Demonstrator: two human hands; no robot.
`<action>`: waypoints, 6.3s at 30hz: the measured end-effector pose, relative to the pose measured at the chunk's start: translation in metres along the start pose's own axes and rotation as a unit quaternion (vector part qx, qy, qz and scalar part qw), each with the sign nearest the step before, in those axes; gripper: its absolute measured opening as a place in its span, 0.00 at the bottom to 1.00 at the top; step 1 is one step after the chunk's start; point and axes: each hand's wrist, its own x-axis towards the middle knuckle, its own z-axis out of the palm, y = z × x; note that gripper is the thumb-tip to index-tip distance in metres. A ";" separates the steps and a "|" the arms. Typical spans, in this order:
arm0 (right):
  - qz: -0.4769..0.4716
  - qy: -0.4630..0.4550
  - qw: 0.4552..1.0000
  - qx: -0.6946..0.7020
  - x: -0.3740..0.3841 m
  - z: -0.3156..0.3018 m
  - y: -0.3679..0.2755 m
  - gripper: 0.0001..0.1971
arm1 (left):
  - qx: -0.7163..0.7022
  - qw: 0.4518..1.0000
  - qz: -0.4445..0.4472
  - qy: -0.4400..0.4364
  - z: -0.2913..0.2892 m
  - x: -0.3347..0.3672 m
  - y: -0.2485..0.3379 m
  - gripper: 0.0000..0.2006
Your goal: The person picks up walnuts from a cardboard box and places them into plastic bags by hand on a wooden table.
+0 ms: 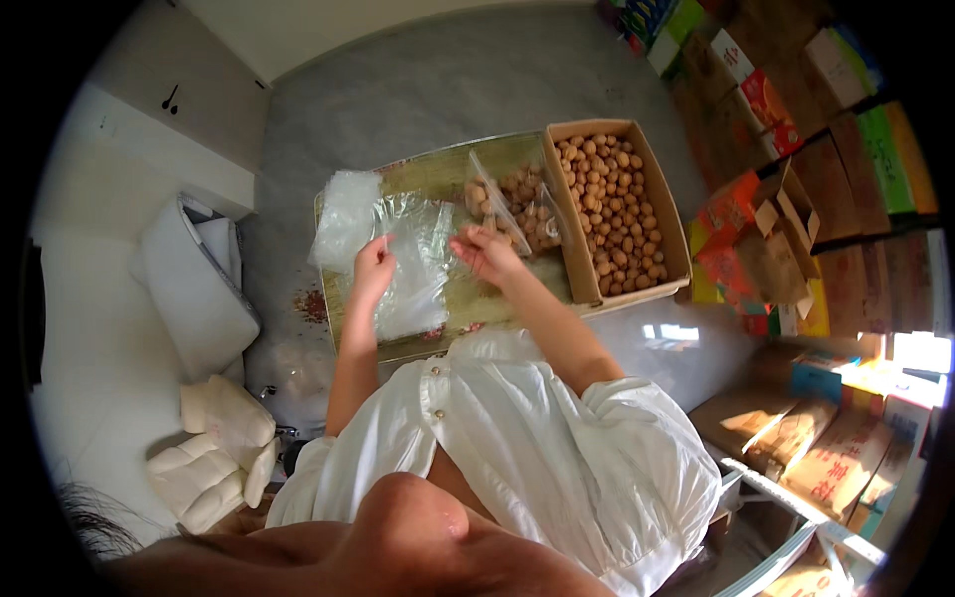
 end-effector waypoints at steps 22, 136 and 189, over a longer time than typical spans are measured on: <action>-0.330 -0.278 0.407 -0.805 -0.048 -0.015 -0.086 0.20 | -0.231 0.956 -0.102 -0.146 0.133 -0.006 0.041 0.20; -0.083 -0.172 0.224 -0.956 -0.038 -0.179 -0.248 0.15 | 0.113 0.922 0.357 0.103 0.294 -0.111 0.086 0.08; -0.279 -0.442 0.389 -0.759 -0.097 -0.111 -0.179 0.16 | 0.167 0.891 0.402 0.128 0.303 -0.119 0.087 0.10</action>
